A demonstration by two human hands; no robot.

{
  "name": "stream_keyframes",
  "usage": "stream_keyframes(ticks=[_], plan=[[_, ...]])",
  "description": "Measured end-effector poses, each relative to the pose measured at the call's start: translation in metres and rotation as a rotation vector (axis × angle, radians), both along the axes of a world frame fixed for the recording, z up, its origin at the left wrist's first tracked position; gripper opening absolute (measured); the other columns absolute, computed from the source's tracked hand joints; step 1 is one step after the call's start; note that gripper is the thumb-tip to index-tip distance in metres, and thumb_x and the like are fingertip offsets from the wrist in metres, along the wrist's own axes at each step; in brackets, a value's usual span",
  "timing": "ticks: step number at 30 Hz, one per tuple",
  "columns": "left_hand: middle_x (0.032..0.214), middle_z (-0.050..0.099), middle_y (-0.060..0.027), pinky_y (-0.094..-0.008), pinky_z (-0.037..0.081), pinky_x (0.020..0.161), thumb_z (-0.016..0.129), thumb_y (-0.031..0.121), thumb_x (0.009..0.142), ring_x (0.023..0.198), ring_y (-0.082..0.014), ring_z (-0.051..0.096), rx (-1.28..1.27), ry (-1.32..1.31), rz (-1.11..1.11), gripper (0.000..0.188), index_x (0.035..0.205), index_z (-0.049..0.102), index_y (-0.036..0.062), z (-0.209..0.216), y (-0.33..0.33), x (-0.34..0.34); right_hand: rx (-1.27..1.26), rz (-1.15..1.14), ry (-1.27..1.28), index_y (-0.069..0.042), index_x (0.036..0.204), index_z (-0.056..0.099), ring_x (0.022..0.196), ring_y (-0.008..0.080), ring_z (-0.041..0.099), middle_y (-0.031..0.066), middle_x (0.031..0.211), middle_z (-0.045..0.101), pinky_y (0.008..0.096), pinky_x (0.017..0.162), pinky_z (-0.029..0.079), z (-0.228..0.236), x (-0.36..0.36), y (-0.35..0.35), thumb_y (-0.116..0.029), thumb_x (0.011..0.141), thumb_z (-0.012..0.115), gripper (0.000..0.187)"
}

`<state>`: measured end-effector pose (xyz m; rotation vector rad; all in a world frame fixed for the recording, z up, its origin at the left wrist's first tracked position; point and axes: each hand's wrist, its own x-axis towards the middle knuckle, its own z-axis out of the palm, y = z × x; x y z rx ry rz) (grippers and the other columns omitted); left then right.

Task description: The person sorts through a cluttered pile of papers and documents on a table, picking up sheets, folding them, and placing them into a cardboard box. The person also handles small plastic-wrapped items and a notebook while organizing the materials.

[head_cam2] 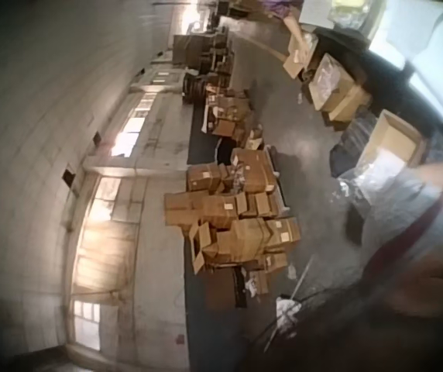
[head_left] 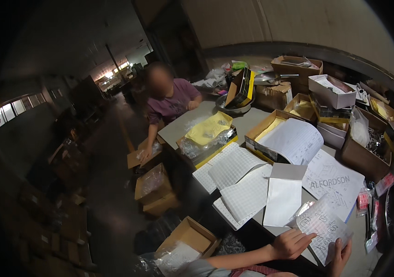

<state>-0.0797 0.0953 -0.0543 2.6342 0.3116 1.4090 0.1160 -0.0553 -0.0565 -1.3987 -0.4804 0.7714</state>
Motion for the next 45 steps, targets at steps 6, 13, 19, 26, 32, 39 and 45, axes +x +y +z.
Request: stream_keyframes(ticks=[6, 13, 19, 26, 32, 39, 45], plan=[[0.074, 0.060, -0.0040, -0.0324, 0.042, 0.055, 0.069, 0.005, 0.085, 0.059, -0.0192, 0.054, 0.042, -0.006, 0.019, 0.038, 0.122, 0.068, -0.0035, 0.001, -0.001, 0.001, 0.015, 0.018, -0.067, 0.006, 0.147, 0.041, 0.119, 0.0169, 0.047, 0.0125, 0.141, 0.048, 0.0297, 0.093, 0.049, 0.018, -0.015, 0.003, -0.013, 0.101, 0.065, 0.055], [0.068, 0.054, -0.0042, -0.0328, 0.041, 0.055, 0.069, 0.005, 0.085, 0.057, -0.0204, 0.052, 0.026, -0.017, 0.015, 0.039, 0.123, 0.068, -0.0014, 0.009, -0.002, 0.002, 0.040, 0.081, -0.057, 0.004, 0.149, 0.039, 0.121, 0.0176, 0.045, 0.0117, 0.145, 0.043, 0.0298, 0.095, 0.048, 0.016, -0.008, 0.001, -0.011, 0.101, 0.063, 0.055], [0.073, 0.058, -0.0039, -0.0323, 0.041, 0.055, 0.069, 0.005, 0.085, 0.058, -0.0190, 0.053, 0.027, 0.004, 0.010, 0.039, 0.123, 0.068, -0.0025, 0.006, -0.001, 0.001, 0.000, 0.058, -0.069, 0.003, 0.148, 0.041, 0.115, 0.0186, 0.049, 0.0136, 0.140, 0.048, 0.0300, 0.092, 0.049, 0.022, -0.012, 0.002, -0.013, 0.101, 0.064, 0.054], [0.077, 0.062, -0.0030, -0.0313, 0.041, 0.055, 0.069, 0.004, 0.084, 0.060, -0.0177, 0.054, 0.021, 0.014, 0.004, 0.037, 0.120, 0.070, -0.0035, 0.003, -0.001, 0.000, -0.087, 0.105, -0.151, 0.002, 0.151, 0.037, 0.113, 0.0188, 0.051, 0.0149, 0.136, 0.051, 0.0295, 0.091, 0.049, 0.012, -0.003, -0.001, -0.016, 0.101, 0.065, 0.060], [0.077, 0.062, -0.0027, -0.0312, 0.041, 0.055, 0.069, 0.003, 0.083, 0.061, -0.0178, 0.055, 0.021, 0.010, 0.003, 0.038, 0.120, 0.070, -0.0027, 0.001, -0.001, 0.000, -0.010, 0.047, -0.061, 0.000, 0.153, 0.037, 0.116, 0.0206, 0.053, 0.0157, 0.139, 0.050, 0.0318, 0.094, 0.051, 0.011, -0.007, 0.001, -0.014, 0.100, 0.066, 0.061], [0.076, 0.061, -0.0026, -0.0317, 0.042, 0.055, 0.070, 0.004, 0.083, 0.061, -0.0183, 0.056, 0.004, -0.010, -0.012, 0.039, 0.121, 0.069, -0.0018, 0.001, 0.000, 0.001, -0.036, 0.065, -0.092, 0.000, 0.152, 0.038, 0.117, 0.0212, 0.053, 0.0169, 0.139, 0.051, 0.0318, 0.093, 0.051, 0.015, -0.007, 0.001, -0.015, 0.100, 0.066, 0.061], [0.076, 0.059, -0.0023, -0.0317, 0.042, 0.055, 0.070, 0.004, 0.082, 0.060, -0.0184, 0.055, 0.030, -0.003, -0.011, 0.040, 0.122, 0.069, -0.0021, 0.004, 0.000, -0.001, -0.052, 0.031, -0.139, 0.006, 0.148, 0.040, 0.113, 0.0197, 0.053, 0.0174, 0.133, 0.054, 0.0309, 0.091, 0.051, 0.012, -0.007, 0.001, -0.018, 0.099, 0.068, 0.061]])
